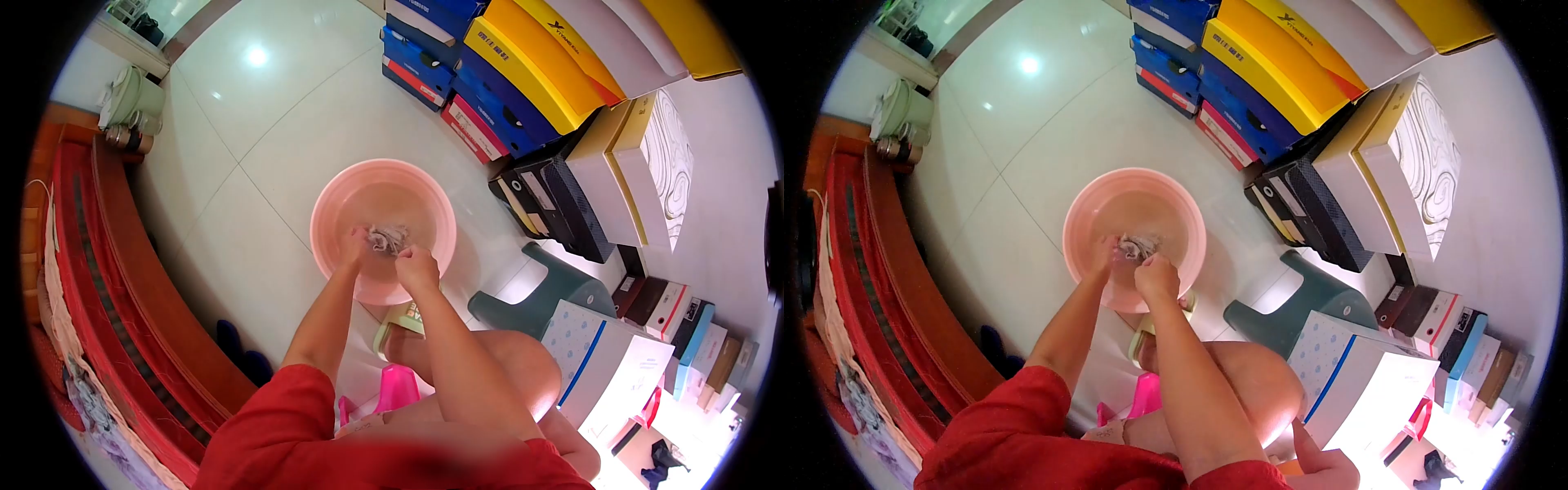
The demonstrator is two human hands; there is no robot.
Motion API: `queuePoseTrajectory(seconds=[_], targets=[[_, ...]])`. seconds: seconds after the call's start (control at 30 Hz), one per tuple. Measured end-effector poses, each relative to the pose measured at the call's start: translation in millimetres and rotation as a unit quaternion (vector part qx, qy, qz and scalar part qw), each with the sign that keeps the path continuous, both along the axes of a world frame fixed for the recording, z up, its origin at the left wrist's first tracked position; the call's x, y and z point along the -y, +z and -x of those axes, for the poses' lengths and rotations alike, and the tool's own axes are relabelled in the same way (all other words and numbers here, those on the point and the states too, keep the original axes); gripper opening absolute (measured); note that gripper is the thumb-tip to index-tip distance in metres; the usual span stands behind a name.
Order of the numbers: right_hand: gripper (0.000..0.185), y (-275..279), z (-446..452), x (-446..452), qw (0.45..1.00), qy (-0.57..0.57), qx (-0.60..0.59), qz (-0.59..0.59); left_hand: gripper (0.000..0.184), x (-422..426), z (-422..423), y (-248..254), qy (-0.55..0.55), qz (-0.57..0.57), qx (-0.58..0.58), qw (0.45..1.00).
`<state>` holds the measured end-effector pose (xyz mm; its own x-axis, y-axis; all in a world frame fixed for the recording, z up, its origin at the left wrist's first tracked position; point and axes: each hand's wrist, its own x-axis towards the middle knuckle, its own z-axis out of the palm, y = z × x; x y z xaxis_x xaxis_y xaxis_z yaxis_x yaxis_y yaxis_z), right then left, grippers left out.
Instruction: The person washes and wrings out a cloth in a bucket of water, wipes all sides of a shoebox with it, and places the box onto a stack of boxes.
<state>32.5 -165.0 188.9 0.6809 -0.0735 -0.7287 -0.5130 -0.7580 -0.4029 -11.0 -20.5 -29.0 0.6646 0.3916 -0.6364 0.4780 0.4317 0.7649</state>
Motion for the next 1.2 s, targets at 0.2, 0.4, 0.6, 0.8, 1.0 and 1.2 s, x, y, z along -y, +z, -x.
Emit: queuePoseTrajectory(seconds=[0.2,0.4,0.6,0.8,1.0,1.2], targets=[[0.018,0.8,4.0,-3.1,1.0,0.001,0.002,-0.011,0.022,17.9,-8.7,-2.4,-0.221,-0.333,-0.08,0.913],[0.017,1.8,2.2,1.4,1.0,0.014,0.017,-0.009,0.014,23.6,-9.0,15.2,0.067,0.11,-0.021,0.991],[0.018,5.5,2.1,-0.4,1.0,0.026,0.002,-0.015,0.027,30.2,10.1,46.1,-0.112,-0.64,-0.058,0.758],[0.016,2.8,2.2,-1.5,1.0,0.024,0.015,-0.011,0.037,39.3,4.6,18.0,-0.436,-0.368,0.004,0.821],[0.017,-3.1,4.8,-2.1,0.999,0.047,0.012,0.02,0.041,12.8,16.7,-2.2,-0.167,-0.37,-0.067,0.911],[0.017,6.1,4.7,-4.2,0.999,0.034,0.015,0.032,0.056,42.1,5.0,62.1,-0.365,-0.458,-0.086,0.806]])
